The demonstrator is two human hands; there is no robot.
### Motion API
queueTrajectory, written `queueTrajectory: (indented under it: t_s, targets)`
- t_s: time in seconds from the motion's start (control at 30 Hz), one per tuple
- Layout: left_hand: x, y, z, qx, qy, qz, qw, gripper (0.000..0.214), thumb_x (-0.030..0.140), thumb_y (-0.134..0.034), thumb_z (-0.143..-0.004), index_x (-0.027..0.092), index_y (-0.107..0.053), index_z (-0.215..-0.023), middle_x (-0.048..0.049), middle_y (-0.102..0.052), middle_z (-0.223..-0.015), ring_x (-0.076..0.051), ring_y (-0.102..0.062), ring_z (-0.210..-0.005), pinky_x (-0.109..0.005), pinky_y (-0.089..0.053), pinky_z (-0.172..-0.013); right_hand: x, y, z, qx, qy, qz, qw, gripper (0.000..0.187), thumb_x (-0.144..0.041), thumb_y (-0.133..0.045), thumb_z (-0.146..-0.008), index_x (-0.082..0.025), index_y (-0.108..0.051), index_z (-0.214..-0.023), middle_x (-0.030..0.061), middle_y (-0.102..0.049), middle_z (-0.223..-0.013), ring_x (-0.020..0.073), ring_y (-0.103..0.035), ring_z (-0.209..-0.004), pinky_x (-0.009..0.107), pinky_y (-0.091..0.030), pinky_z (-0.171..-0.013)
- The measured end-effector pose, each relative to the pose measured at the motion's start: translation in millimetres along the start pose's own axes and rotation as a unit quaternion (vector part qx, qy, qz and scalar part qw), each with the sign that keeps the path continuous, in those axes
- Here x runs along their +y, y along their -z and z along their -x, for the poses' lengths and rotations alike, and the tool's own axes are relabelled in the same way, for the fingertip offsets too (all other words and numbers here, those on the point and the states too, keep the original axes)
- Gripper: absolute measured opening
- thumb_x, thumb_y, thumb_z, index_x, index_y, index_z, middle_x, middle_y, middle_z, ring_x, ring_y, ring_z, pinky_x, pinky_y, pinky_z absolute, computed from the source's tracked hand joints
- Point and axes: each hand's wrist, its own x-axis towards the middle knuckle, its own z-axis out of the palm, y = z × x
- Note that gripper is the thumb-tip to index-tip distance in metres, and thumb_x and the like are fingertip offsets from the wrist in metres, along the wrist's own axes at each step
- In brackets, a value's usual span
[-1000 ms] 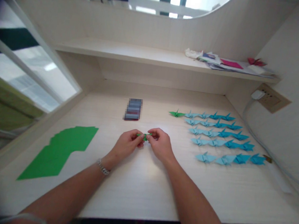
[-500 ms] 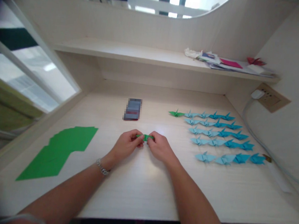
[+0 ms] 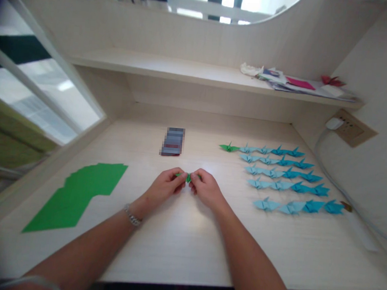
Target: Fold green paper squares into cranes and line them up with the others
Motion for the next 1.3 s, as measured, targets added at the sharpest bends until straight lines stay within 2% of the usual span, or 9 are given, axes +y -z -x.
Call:
queueTrajectory:
  t_s: [0.1, 0.23, 0.47, 0.6, 0.67, 0.8, 0.9, 1.13, 1.3]
  targets:
    - [0, -1.3, -1, 0.0, 0.015, 0.111, 0.994, 0.031, 0.043, -0.055, -0.082, 0.016, -0.054, -0.068, 0.0016, -0.052, -0.056, -0.009, -0.043, -0.048, -0.022, -0.032, -0.047, -7, -1, 1, 0.017, -0.031, -0.097, 0.995, 0.035, -0.052, -0.061, -0.073, -0.019, -0.051, -0.071, -0.002, -0.055, -0.061, 0.0104, -0.05, -0.05, 0.022, -0.039, -0.047]
    - [4, -4.5, 0, -0.005, 0.042, 0.256, 0.966, 0.027, 0.041, -0.061, -0.08, 0.015, -0.054, -0.072, 0.0014, -0.053, -0.063, -0.008, -0.046, -0.052, -0.021, -0.035, -0.05, -15, -2, 5, 0.02, -0.052, -0.193, 0.98, 0.035, -0.051, -0.066, -0.069, -0.019, -0.052, -0.073, -0.0012, -0.056, -0.063, 0.0108, -0.05, -0.053, 0.022, -0.039, -0.047]
    - [6, -7.4, 3, -0.018, 0.066, 0.369, 0.927, 0.023, 0.037, -0.064, -0.079, 0.016, -0.053, -0.078, 0.0014, -0.054, -0.069, -0.007, -0.049, -0.055, -0.021, -0.039, -0.054, -19, -5, 8, -0.001, -0.063, -0.288, 0.956, 0.03, -0.045, -0.069, -0.07, -0.019, -0.053, -0.074, -0.001, -0.054, -0.063, 0.0113, -0.05, -0.055, 0.023, -0.04, -0.05]
    - [6, -7.4, 4, -0.027, 0.061, 0.386, 0.92, 0.023, 0.038, -0.061, -0.081, 0.016, -0.053, -0.079, 0.001, -0.055, -0.07, -0.007, -0.05, -0.056, -0.022, -0.041, -0.056, -21, -5, 8, -0.012, -0.067, -0.305, 0.95, 0.03, -0.045, -0.069, -0.071, -0.019, -0.053, -0.074, -0.0013, -0.053, -0.063, 0.0109, -0.049, -0.055, 0.022, -0.041, -0.05]
    - [6, -5.8, 3, -0.025, 0.049, 0.361, 0.931, 0.024, 0.039, -0.06, -0.082, 0.016, -0.053, -0.077, 0.0009, -0.055, -0.069, -0.008, -0.05, -0.056, -0.022, -0.04, -0.056, -21, -3, 8, -0.019, -0.063, -0.297, 0.953, 0.03, -0.045, -0.068, -0.071, -0.019, -0.054, -0.074, -0.0018, -0.054, -0.062, 0.0105, -0.05, -0.054, 0.023, -0.041, -0.049]
    - [5, -0.4, 0, 0.01, 0.001, 0.196, 0.981, 0.026, 0.037, -0.062, -0.08, 0.014, -0.056, -0.07, 0.0007, -0.055, -0.061, -0.008, -0.047, -0.053, -0.021, -0.036, -0.052, -17, 3, 5, 0.005, -0.048, -0.192, 0.98, 0.03, -0.046, -0.066, -0.072, -0.018, -0.055, -0.072, -0.0019, -0.056, -0.058, 0.0102, -0.05, -0.049, 0.022, -0.039, -0.045]
    - [3, 1.3, -2, 0.015, -0.005, 0.126, 0.992, 0.027, 0.037, -0.061, -0.08, 0.013, -0.058, -0.067, 0.0007, -0.055, -0.057, -0.008, -0.046, -0.05, -0.022, -0.035, -0.05, -13, 4, 3, 0.005, -0.05, -0.13, 0.99, 0.031, -0.046, -0.067, -0.07, -0.017, -0.056, -0.068, -0.0026, -0.056, -0.055, 0.0098, -0.049, -0.047, 0.022, -0.038, -0.044]
    - [2, -0.7, 1, -0.065, 0.085, 0.2, 0.974, 0.029, 0.04, -0.059, -0.08, 0.014, -0.056, -0.068, -0.0015, -0.057, -0.06, -0.008, -0.047, -0.044, -0.021, -0.031, -0.041, -13, 3, 5, -0.038, -0.063, -0.177, 0.981, 0.028, -0.041, -0.071, -0.068, -0.017, -0.056, -0.067, -0.0014, -0.058, -0.054, 0.0097, -0.05, -0.047, 0.021, -0.038, -0.046]
    - [11, -2.4, 5, -0.075, 0.094, 0.319, 0.94, 0.025, 0.034, -0.062, -0.08, 0.015, -0.051, -0.069, 0.0006, -0.054, -0.061, -0.007, -0.047, -0.047, -0.018, -0.032, -0.043, -15, 2, 8, -0.081, -0.087, -0.298, 0.947, 0.021, -0.033, -0.069, -0.074, -0.017, -0.056, -0.073, -0.0014, -0.059, -0.058, 0.0091, -0.051, -0.047, 0.02, -0.039, -0.046]
